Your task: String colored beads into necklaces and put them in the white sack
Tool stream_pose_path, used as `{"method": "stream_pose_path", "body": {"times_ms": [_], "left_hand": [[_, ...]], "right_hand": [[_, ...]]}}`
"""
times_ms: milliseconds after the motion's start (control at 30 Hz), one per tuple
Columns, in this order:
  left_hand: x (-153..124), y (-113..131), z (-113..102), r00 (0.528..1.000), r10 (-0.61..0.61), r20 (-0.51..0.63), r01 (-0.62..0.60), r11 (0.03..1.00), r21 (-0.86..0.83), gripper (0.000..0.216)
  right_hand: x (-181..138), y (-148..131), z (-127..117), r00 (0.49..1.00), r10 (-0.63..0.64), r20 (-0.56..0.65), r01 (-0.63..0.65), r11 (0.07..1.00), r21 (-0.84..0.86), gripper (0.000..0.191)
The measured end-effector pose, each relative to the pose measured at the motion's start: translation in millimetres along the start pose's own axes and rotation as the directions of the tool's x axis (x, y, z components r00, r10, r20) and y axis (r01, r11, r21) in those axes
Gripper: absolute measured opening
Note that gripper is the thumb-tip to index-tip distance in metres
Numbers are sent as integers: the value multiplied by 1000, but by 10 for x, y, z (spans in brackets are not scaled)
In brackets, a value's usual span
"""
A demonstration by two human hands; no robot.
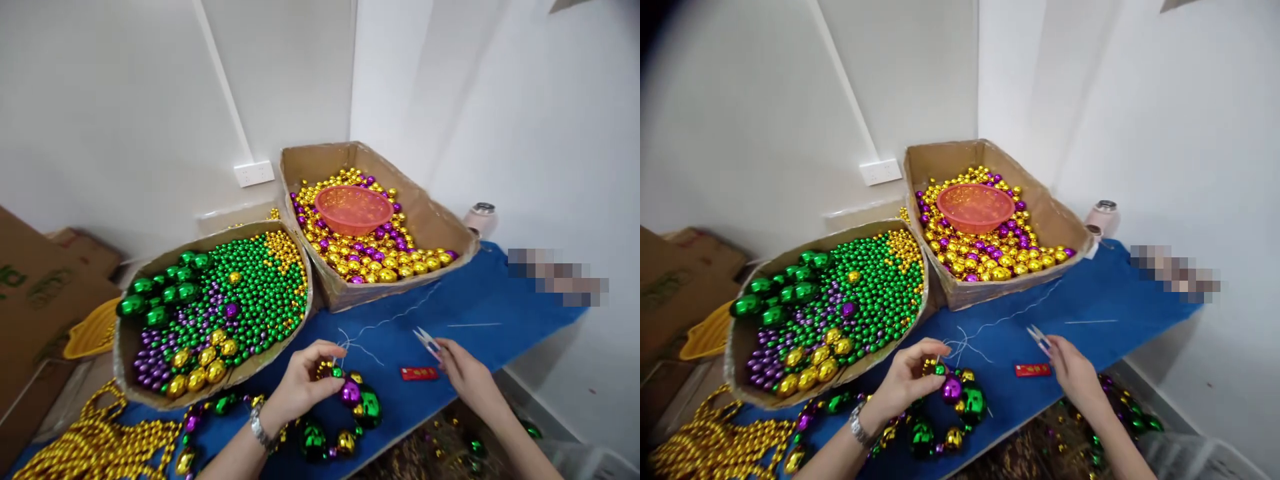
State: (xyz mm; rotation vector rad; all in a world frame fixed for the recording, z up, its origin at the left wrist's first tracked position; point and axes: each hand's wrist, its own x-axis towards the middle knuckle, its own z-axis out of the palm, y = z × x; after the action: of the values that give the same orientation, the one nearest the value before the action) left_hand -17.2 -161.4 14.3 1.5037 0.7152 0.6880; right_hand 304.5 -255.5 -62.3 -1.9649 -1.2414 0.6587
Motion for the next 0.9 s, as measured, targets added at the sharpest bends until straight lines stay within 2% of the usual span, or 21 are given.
{"method": "stream_pose_path", "body": {"times_ms": [67,133,167,267,367,500,667,733,800,900], "left_hand": [[0,17,-12,1000,14,6,-14,1000,3,38],[-1,32,-25,1000,22,15,-21,1000,-5,40],[-2,36,-27,1000,23,21,-23,1000,-13,41],[-2,38,-24,999,20,35,-19,999,-47,43],[0,22,-13,999,21,50,-16,995,-99,43],[10,-4,-1,997,31,73,-20,988,-153,43],[21,14,8,998,33,63,-24,990,-141,43],[20,21,-6,999,13,40,-8,993,-118,44],[16,13,-36,1000,-22,17,24,991,-133,45],[13,-31,-93,998,-70,-8,67,974,-218,48]], "right_hand": [[-88,-326,136,988,-4,153,-11,996,93,36],[-185,-698,258,923,-27,383,-68,971,230,40],[-223,-873,306,890,-98,445,-28,963,268,38],[-264,-1249,398,823,-304,480,163,936,313,32],[-217,-1369,455,791,-393,469,273,912,305,31],[-185,-1405,517,768,-446,460,342,893,294,30],[-229,-1384,509,776,-479,410,414,877,243,29],[-171,-1207,469,818,-469,333,458,882,116,31],[-46,-904,411,876,-439,198,464,880,-99,35],[174,-346,294,936,-349,46,345,885,-314,40]]}}
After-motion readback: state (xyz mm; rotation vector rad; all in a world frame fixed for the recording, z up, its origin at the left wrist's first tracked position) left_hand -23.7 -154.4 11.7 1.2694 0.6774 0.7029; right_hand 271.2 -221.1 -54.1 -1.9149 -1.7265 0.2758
